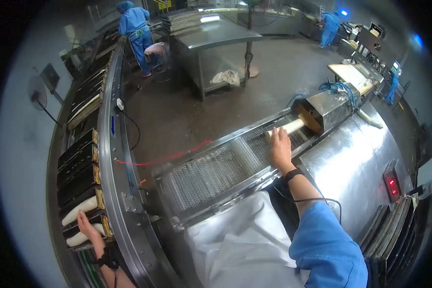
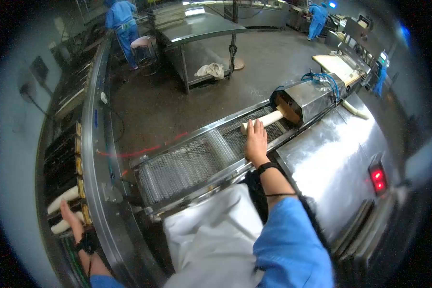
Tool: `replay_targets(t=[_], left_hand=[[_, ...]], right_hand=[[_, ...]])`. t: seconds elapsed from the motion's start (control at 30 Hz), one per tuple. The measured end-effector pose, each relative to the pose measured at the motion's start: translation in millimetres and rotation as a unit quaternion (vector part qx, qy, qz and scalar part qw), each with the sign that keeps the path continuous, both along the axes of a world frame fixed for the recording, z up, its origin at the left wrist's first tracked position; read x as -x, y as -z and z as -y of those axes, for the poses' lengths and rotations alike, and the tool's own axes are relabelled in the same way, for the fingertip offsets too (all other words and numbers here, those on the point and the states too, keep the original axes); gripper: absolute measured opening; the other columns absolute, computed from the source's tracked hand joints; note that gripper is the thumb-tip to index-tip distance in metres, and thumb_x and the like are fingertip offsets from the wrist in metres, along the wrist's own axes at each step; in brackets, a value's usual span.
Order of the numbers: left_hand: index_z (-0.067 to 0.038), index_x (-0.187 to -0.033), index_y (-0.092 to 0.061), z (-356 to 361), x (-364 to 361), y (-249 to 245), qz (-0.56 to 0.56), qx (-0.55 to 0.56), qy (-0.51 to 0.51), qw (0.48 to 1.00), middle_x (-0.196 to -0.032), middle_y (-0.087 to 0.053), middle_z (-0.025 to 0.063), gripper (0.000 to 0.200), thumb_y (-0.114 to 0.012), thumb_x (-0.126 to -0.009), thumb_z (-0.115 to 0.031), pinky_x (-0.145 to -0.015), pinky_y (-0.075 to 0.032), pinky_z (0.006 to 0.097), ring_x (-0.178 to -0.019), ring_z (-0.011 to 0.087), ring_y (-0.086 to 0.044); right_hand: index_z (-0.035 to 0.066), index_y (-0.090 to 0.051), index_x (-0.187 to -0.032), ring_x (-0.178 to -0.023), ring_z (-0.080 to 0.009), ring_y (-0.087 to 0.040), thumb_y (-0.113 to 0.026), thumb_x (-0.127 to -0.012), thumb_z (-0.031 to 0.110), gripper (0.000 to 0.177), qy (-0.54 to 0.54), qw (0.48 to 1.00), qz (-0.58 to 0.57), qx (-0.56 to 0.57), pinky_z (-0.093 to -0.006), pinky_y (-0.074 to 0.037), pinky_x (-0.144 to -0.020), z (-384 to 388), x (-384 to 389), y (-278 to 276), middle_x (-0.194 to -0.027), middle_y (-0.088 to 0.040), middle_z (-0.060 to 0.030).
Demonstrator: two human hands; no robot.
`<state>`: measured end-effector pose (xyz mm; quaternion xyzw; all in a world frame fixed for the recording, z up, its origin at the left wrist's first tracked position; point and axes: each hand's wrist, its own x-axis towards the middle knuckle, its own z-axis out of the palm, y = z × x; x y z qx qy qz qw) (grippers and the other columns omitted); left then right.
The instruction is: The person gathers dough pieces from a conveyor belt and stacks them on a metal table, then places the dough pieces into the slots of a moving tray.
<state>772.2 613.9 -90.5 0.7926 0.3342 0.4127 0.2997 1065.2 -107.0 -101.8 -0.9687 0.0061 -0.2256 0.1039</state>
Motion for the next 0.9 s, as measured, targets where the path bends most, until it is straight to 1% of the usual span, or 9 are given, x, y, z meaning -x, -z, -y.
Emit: replay_targets(t=[0.07, 0.17, 0.3, 0.37, 0.5, 0.57, 0.7, 0.73, 0.9], left_hand=[[0.003, -0.134, -0.055, -8.8, -2.8, 4.2, 0.121, 0.084, 0.035, 0.988, -0.139, -0.053, 0.0167, 0.056, -0.049, -0.101, -0.041, -0.111, -0.029, 0.0361, -0.130, 0.0284, -0.046], [0.003, -0.136, -0.053, -5.7, -7.5, -1.0, 0.169, 0.114, 0.035, 0.978, -0.142, -0.050, 0.0151, 0.056, -0.049, -0.101, -0.041, -0.112, -0.028, 0.0362, -0.133, 0.0264, -0.043], [0.002, -0.136, -0.053, -13.8, -7.9, 5.2, 0.189, 0.140, 0.030, 0.971, -0.143, -0.050, 0.0141, 0.056, -0.049, -0.101, -0.041, -0.113, -0.027, 0.0365, -0.133, 0.0262, -0.043], [0.001, -0.136, -0.054, -28.5, -5.3, 18.8, 0.146, 0.003, 0.052, 0.988, -0.142, -0.050, 0.0130, 0.055, -0.049, -0.101, -0.041, -0.113, -0.026, 0.0366, -0.133, 0.0257, -0.043], [0.000, -0.135, -0.055, -30.7, -2.8, 21.7, 0.149, -0.008, 0.035, 0.988, -0.142, -0.051, 0.0120, 0.054, -0.049, -0.101, -0.041, -0.114, -0.026, 0.0364, -0.133, 0.0252, -0.043], [0.001, -0.134, -0.056, -12.7, -6.3, 5.6, 0.197, 0.103, 0.013, 0.975, -0.141, -0.052, 0.0123, 0.053, -0.049, -0.101, -0.040, -0.113, -0.027, 0.0365, -0.133, 0.0250, -0.043], [0.002, -0.133, -0.056, -2.2, -1.6, 1.7, 0.211, 0.098, 0.008, 0.973, -0.139, -0.053, 0.0137, 0.052, -0.048, -0.102, -0.038, -0.111, -0.030, 0.0355, -0.129, 0.0252, -0.046], [0.002, -0.133, -0.056, 4.6, -2.2, -3.0, 0.220, 0.119, 0.002, 0.968, -0.138, -0.053, 0.0138, 0.052, -0.048, -0.102, -0.039, -0.111, -0.030, 0.0352, -0.128, 0.0256, -0.047], [0.004, -0.129, -0.058, 27.0, 3.9, -15.7, 0.229, 0.141, -0.021, 0.963, -0.134, -0.056, 0.0164, 0.054, -0.049, -0.101, -0.041, -0.108, -0.033, 0.0359, -0.124, 0.0275, -0.049]], right_hand=[[0.009, -0.036, -0.146, -0.144, -0.0375, -0.027, -0.054, -0.081, -0.002, 0.069, -0.011, 1.000, -0.011, 0.015, -0.0494, -0.026, -0.116, -2.2, -1.6, -0.6, -0.154, -0.031, -0.0201], [0.011, -0.037, -0.146, -0.144, -0.0369, -0.028, -0.054, -0.083, 0.000, 0.066, -0.020, 0.998, -0.010, 0.051, -0.0513, -0.026, -0.116, -1.5, -6.4, 4.9, -0.153, -0.034, -0.0188], [0.010, -0.048, -0.138, -0.142, -0.0348, -0.032, -0.052, -0.088, 0.007, 0.050, -0.024, 0.999, 0.006, 0.033, -0.0555, -0.026, -0.114, -3.7, -6.6, 2.5, -0.148, -0.043, -0.0152], [0.010, -0.050, -0.135, -0.141, -0.0346, -0.034, -0.051, -0.089, 0.009, 0.047, -0.029, 0.999, 0.018, 0.032, -0.0561, -0.026, -0.114, -3.4, -4.9, 2.7, -0.145, -0.045, -0.0143], [0.007, -0.054, -0.125, -0.137, -0.0349, -0.039, -0.052, -0.086, 0.005, 0.038, -0.059, 0.998, 0.029, 0.021, -0.0568, -0.029, -0.111, -8.5, -0.7, -2.2, -0.134, -0.053, -0.0124], [0.007, -0.056, -0.121, -0.133, -0.0342, -0.042, -0.052, -0.086, 0.006, 0.035, -0.075, 0.996, 0.037, 0.037, -0.0565, -0.030, -0.111, -14.9, -1.9, 1.3, -0.129, -0.055, -0.0124], [0.007, -0.060, -0.111, -0.122, -0.0327, -0.050, -0.053, -0.085, 0.008, 0.027, -0.132, 0.990, -0.001, 0.054, -0.0555, -0.031, -0.111, -36.3, 6.5, -7.8, -0.114, -0.060, -0.0123], [0.007, -0.062, -0.103, -0.113, -0.0321, -0.053, -0.054, -0.082, 0.008, 0.023, -0.163, 0.983, 0.075, 0.036, -0.0538, -0.031, -0.110, -43.0, 6.0, -2.7, -0.104, -0.061, -0.0120], [0.008, -0.062, -0.095, -0.106, -0.0314, -0.056, -0.057, -0.078, 0.009, 0.018, -0.257, 0.963, 0.021, 0.083, -0.0472, -0.037, -0.103, -73.0, 30.6, -17.7, -0.099, -0.062, -0.0124]])
